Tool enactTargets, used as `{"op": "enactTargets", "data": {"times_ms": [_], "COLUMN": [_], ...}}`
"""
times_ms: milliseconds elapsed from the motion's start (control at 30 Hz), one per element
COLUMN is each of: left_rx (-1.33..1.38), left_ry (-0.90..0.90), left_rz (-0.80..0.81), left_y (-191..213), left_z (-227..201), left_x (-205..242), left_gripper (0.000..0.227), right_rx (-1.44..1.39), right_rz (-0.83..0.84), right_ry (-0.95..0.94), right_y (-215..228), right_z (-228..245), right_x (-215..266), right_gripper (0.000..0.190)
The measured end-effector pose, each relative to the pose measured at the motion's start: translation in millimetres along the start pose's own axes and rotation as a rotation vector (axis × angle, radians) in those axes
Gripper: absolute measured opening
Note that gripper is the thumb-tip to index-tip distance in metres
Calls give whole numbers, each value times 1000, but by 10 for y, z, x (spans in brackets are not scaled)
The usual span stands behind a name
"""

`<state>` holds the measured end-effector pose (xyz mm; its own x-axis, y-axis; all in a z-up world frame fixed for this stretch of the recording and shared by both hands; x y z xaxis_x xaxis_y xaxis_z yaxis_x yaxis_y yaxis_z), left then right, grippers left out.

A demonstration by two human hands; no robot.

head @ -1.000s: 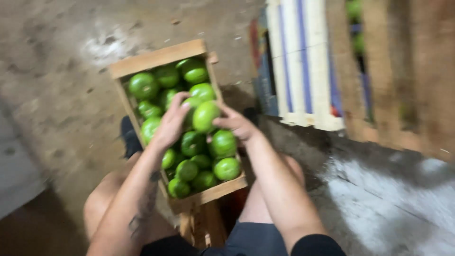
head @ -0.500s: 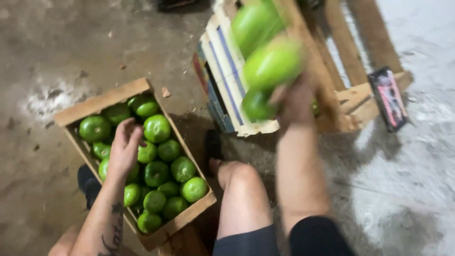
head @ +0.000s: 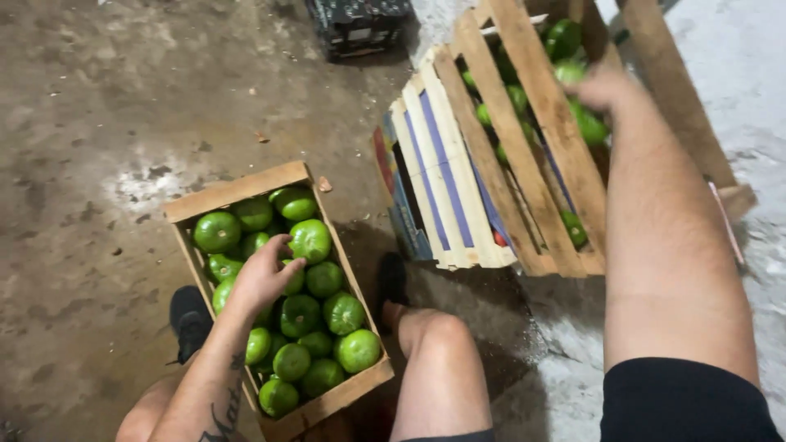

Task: The person picks green tomatoes from a wooden crate, rotates them to inspect the surface, and places them into a second wooden crate. The person repeats this pick-and-place cycle throughout the clip.

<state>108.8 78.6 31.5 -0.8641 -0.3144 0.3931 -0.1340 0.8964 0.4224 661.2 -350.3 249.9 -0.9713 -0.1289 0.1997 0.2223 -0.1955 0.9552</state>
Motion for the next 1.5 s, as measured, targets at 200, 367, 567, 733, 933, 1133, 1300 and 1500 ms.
{"op": "enactTargets", "data": {"times_ms": [200, 367, 567, 733, 933, 1133, 1300, 1500], "left_rx": [-687, -674, -666, -508, -449, -486, -509, -406], "left_ry": [75, 256, 303, 144, 37, -23, 227, 131], "left_rz": [-92, -97, -145, -357, -497, -566, -349, -227], "left_y": [160, 289, 333, 522, 559, 741, 593, 570], "left_z": [627, 519, 593, 364, 415, -15, 411, 359], "left_x": [-8, 90, 149, 192, 53, 166, 117, 38], "left_gripper": [65, 67, 70, 65, 70, 86, 82, 77], "right_rx": [172, -391, -637, -562, -789, -1088, -962, -1068], "right_rz": [367, 202, 142, 17, 15, 606, 638, 715], "right_ry": [-118, -359, -257, -105, 611, 384, 210, 270], "right_y": [-710, -361, -26, 544, 417, -1966, -3457, -3599], "right_z": [-696, -428, 204, 964, 2221, 2491, 2292, 2644], "right_x": [-318, -17, 480, 1078, 2899, 4137, 4170, 3849], "right_gripper": [57, 33, 25, 22, 31, 33, 33, 36]}}
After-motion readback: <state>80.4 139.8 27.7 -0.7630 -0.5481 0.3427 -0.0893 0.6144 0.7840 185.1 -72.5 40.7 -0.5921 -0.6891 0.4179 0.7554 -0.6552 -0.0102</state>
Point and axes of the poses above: each hand's wrist, its own x-axis away from the middle knuckle, its own y-axis out of the back of the hand, z = x × y, the point moved 10 cm from there along -x, towards the middle knuckle, and after that the axes turned 1 degree about -x, right-handed, at the moved point
